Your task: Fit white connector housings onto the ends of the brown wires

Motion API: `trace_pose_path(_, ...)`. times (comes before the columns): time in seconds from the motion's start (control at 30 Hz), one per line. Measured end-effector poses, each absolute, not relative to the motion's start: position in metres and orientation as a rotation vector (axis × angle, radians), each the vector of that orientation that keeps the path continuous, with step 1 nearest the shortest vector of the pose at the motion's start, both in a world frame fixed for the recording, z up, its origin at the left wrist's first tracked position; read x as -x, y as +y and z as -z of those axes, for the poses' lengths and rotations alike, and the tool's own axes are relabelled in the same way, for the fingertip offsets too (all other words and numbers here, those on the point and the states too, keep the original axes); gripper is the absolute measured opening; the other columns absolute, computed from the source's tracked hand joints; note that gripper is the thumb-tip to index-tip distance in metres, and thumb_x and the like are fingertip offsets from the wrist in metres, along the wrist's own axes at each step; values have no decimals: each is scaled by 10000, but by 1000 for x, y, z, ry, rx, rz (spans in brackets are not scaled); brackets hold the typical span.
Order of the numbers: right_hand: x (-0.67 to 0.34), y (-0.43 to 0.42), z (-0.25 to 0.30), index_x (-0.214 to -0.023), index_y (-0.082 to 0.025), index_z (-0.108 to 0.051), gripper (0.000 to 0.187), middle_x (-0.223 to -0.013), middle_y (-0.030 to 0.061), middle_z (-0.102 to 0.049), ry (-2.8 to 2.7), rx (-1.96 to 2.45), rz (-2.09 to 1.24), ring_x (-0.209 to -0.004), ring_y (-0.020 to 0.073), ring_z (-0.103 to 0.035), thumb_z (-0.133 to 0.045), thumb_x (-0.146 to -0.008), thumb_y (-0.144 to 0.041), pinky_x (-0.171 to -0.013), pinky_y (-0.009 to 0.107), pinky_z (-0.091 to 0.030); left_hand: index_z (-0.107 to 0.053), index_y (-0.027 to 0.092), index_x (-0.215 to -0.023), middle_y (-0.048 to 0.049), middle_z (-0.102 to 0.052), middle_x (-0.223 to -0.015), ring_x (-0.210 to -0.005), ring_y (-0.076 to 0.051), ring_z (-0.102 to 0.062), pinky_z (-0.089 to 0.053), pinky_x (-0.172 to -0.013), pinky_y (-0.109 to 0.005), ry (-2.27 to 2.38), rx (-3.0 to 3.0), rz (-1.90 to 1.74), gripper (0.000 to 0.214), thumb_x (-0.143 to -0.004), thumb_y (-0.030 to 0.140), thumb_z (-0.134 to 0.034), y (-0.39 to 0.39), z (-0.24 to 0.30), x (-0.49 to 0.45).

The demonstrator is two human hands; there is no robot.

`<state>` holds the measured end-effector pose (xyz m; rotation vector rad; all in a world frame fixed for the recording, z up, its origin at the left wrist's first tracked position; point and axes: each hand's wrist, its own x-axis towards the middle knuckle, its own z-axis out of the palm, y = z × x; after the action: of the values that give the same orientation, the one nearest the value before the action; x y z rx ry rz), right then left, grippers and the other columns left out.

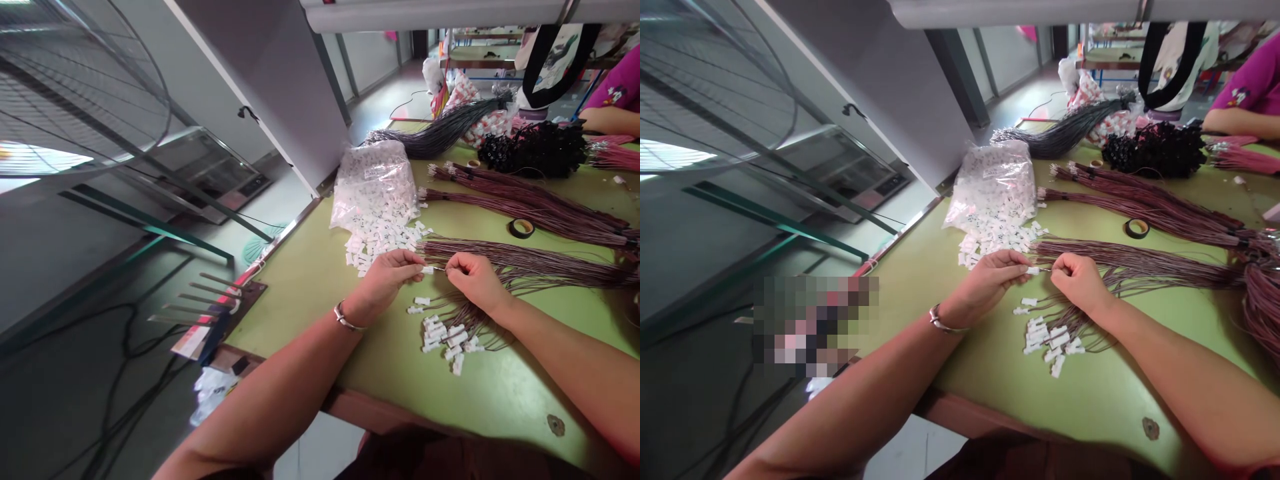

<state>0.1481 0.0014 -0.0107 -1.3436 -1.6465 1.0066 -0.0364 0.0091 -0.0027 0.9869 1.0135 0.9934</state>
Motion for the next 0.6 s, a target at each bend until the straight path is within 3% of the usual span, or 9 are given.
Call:
trace_pose_path(0.23, -147, 0, 10, -591, -187, -525, 85, -530, -34, -492, -1715, 1353, -998, -516, 100, -391, -492, -661, -224, -517, 235, -313, -671, 138, -742, -11, -642, -639, -579, -94, -570, -474, -620, -244, 1069, -1197, -950, 87, -668, 176, -693, 6, 0, 37)
trace_pose_path(0.43, -145, 1, 14, -609, -185, -515, 121, -533, -44, -474, -1761, 1304, -1059, -510, 92, -384, -503, -699, -264, -509, 229, -298, -696, 178, -700, -50, -706, -812, -785, -157, -638, -504, -762, -288, 1145, -1772, -1112, 117, -702, 93, -616, -1, 2, 27)
trace_pose_path(0.6, -148, 1, 12, -601, -177, -537, 137, -544, -31, -499, -1694, 1318, -1093, -522, 98, -401, -521, -686, -284, -517, 232, -315, -700, 181, -725, -42, -709, -808, -769, -157, -644, -514, -751, -285, 1214, -1661, -1124, 100, -708, 117, -625, -3, 8, 24)
